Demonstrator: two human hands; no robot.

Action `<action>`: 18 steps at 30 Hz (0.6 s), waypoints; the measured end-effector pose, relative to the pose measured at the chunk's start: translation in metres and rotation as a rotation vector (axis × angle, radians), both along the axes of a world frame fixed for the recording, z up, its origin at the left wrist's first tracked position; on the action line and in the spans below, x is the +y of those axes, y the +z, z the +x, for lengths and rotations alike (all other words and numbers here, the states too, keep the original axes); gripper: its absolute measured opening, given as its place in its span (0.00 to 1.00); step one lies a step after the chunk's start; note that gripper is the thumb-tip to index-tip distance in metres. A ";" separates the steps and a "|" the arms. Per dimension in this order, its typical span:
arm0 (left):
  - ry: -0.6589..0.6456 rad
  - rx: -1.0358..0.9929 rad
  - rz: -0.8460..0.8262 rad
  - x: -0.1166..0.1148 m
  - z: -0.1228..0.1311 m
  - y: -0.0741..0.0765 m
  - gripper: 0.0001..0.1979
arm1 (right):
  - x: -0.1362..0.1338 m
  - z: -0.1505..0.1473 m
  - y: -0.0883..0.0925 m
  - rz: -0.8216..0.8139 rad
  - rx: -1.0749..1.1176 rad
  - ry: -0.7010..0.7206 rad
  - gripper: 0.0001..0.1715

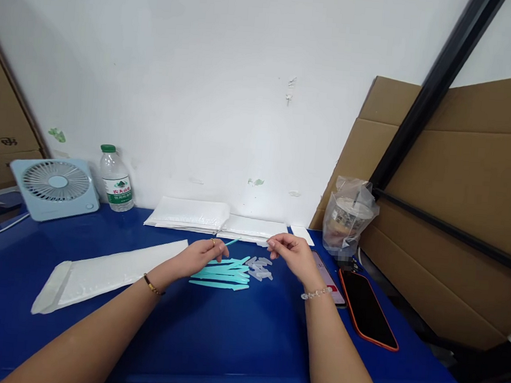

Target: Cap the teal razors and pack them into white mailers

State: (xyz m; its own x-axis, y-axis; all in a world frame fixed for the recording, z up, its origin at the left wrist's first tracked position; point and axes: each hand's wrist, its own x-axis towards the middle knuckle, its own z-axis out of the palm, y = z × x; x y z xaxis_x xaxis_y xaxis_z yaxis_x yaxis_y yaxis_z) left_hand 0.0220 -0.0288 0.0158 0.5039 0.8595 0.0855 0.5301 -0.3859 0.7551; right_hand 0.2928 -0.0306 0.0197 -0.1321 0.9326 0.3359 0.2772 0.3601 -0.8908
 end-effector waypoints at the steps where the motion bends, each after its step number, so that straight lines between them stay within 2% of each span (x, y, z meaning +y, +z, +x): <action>1: 0.018 0.008 0.057 0.001 0.000 0.000 0.22 | 0.001 -0.001 -0.001 -0.009 0.029 -0.003 0.19; 5: 0.108 0.111 0.256 0.005 0.001 -0.002 0.19 | 0.004 -0.011 -0.007 -0.067 0.140 0.040 0.19; 7: 0.140 0.153 0.294 0.005 0.002 -0.001 0.18 | 0.004 -0.015 -0.010 -0.082 0.153 0.064 0.19; 18: 0.137 0.106 0.187 0.004 0.004 -0.001 0.18 | 0.000 -0.025 -0.015 -0.040 0.091 0.153 0.18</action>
